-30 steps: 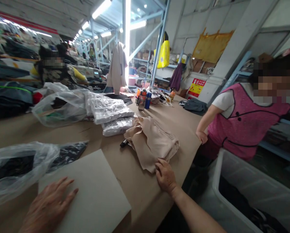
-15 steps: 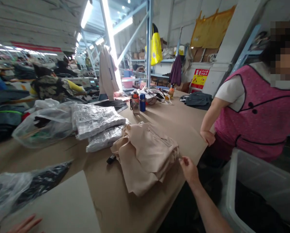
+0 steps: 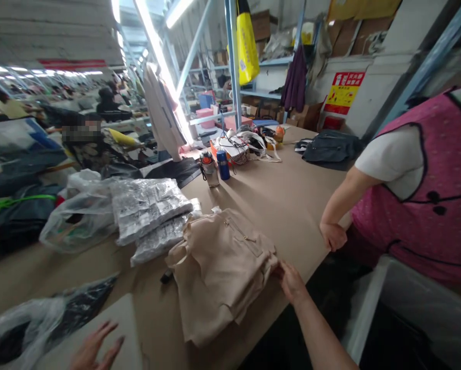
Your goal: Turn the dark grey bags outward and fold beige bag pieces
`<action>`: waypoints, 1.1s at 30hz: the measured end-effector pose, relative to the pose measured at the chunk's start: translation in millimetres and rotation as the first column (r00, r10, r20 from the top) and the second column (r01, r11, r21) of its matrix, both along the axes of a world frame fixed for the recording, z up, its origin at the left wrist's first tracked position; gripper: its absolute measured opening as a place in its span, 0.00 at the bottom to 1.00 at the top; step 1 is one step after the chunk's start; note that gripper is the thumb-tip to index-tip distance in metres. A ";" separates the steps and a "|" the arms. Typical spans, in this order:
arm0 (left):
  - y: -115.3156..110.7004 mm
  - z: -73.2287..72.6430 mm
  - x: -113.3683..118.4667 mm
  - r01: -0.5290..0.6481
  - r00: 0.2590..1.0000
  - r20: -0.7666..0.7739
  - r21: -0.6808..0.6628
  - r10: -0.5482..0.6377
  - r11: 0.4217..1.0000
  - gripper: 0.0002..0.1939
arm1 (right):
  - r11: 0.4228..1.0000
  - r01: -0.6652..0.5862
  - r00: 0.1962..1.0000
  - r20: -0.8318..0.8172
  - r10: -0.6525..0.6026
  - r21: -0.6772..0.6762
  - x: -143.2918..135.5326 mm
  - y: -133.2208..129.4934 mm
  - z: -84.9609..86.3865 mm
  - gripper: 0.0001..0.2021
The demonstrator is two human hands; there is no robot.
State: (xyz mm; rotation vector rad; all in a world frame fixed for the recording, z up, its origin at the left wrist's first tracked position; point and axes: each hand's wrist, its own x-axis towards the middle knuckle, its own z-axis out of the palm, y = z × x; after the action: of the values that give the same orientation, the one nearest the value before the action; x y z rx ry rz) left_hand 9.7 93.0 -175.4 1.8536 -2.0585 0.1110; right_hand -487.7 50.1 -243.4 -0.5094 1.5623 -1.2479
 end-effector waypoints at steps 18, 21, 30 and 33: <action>-81.1 -36.5 -283.2 0.412 0.900 -0.119 0.550 -0.420 0.726 0.47 | 0.994 0.093 0.871 0.479 -0.110 0.059 97.0 -32.7 34.2 0.33; -84.8 -49.4 -271.8 0.478 0.877 -0.274 0.428 -0.394 0.767 0.46 | 0.995 -0.063 0.877 0.480 0.019 0.076 103.8 -40.7 37.9 0.30; -79.9 -46.3 -265.1 0.486 0.813 -0.449 0.170 -0.372 0.857 0.46 | 0.972 -0.225 0.951 0.205 0.233 -0.063 121.6 -42.6 72.1 0.12; -69.7 1.6 -295.6 0.467 0.861 -0.264 0.073 -0.435 0.881 0.44 | 0.959 -0.187 0.945 0.227 0.234 -0.212 90.3 -25.2 106.2 0.15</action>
State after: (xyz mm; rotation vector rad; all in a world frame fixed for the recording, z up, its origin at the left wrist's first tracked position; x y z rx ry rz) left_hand -285.9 23.3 -173.8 1.3170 -2.3027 -0.3672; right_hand -397.4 24.9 -137.2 -0.5990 1.1523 -1.2467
